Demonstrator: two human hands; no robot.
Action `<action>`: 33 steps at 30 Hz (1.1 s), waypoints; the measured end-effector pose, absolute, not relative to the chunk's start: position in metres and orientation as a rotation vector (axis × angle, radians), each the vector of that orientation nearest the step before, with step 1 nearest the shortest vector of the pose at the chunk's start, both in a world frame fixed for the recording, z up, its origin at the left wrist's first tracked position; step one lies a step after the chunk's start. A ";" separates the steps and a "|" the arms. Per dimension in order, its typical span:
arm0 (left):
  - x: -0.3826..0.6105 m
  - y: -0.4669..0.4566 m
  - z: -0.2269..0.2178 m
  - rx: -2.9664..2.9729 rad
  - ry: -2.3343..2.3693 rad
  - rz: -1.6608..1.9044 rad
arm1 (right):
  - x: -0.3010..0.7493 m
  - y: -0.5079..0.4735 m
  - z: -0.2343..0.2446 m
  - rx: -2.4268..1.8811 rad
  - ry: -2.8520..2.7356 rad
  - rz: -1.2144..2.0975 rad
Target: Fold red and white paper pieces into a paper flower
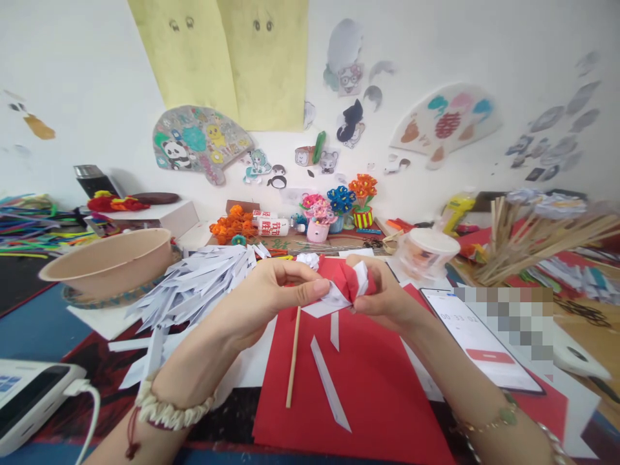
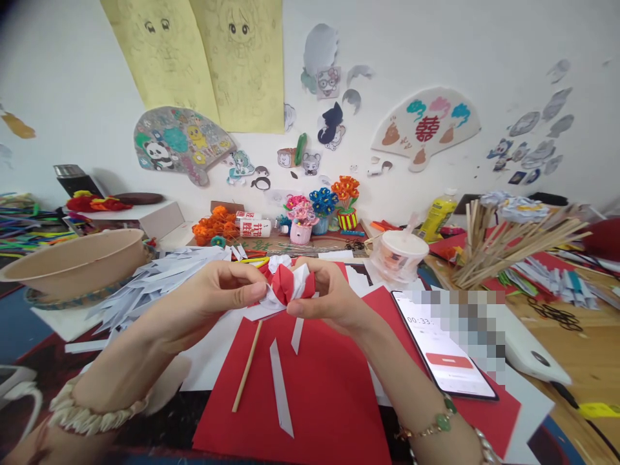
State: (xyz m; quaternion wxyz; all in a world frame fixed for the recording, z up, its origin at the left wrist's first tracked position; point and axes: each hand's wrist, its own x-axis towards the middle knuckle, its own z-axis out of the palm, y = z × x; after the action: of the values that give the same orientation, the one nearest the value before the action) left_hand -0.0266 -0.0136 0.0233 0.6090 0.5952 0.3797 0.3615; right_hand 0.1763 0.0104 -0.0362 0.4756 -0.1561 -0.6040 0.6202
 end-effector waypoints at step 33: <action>-0.031 -0.025 0.025 1.605 0.942 0.657 | 0.175 0.009 -0.033 -0.298 -1.583 1.481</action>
State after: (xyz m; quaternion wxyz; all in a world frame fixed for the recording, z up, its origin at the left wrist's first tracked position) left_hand -0.0307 -0.0251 0.0248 0.5514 0.6784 0.3982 0.2778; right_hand 0.1751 0.0085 -0.0335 0.4590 -0.1211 -0.6426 0.6014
